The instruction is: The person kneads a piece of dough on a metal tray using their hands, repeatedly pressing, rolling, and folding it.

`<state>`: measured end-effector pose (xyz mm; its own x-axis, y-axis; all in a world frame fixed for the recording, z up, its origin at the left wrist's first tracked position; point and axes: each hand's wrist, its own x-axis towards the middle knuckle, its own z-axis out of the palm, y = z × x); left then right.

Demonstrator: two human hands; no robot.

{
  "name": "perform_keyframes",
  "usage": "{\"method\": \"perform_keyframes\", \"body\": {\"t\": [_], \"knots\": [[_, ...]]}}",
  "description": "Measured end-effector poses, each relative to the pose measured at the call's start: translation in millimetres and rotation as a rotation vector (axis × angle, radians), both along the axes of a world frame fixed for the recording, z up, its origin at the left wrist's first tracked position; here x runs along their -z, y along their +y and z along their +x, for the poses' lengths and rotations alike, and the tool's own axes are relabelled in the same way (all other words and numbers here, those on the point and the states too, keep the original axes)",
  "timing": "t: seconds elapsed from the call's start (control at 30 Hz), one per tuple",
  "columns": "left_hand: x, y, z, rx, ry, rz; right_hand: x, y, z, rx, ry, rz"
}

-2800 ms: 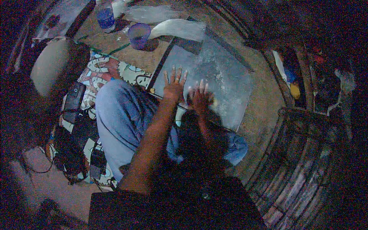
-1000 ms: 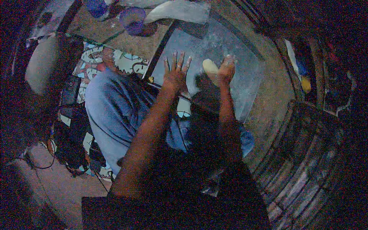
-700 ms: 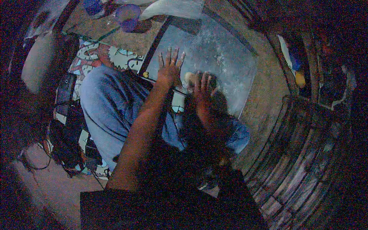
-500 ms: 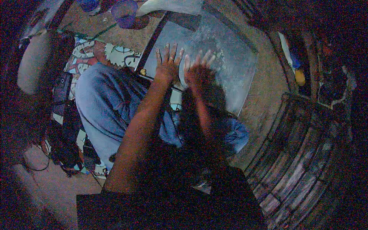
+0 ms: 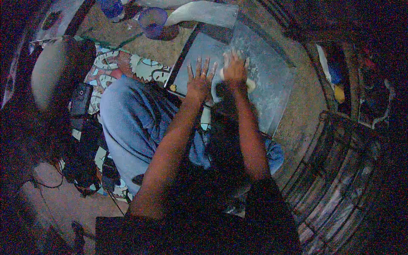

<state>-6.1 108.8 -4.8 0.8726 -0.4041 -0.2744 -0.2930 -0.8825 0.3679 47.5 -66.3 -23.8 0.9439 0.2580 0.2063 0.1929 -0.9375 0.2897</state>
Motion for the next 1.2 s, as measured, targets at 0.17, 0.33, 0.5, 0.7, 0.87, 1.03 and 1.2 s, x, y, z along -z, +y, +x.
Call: {"method": "perform_keyframes", "body": {"t": [0.17,0.33,0.5,0.7,0.87,1.03,1.2], "knots": [[10,-1,-5,0.001,-0.138,0.014,-10,22,-96,0.109,0.229,0.13],[18,-4,-7,-0.048,-0.23,0.039,0,35,-137,0.253,0.351,0.347],[9,-3,1,0.065,0.045,0.057,14,47,-59,0.13,-0.062,0.602],[-5,0,0,0.011,-0.116,-0.062,-25,8,54,0.193,-0.076,-0.019],[-4,0,-3,0.016,-0.037,-0.013,-20,8,60,0.247,0.037,-0.096],[8,-3,-2,-0.003,-0.038,0.003,-2,17,-43,0.267,0.18,0.046],[23,-4,-1,-0.02,-0.133,-0.01,17,-8,-145,0.127,0.229,0.094]]}}
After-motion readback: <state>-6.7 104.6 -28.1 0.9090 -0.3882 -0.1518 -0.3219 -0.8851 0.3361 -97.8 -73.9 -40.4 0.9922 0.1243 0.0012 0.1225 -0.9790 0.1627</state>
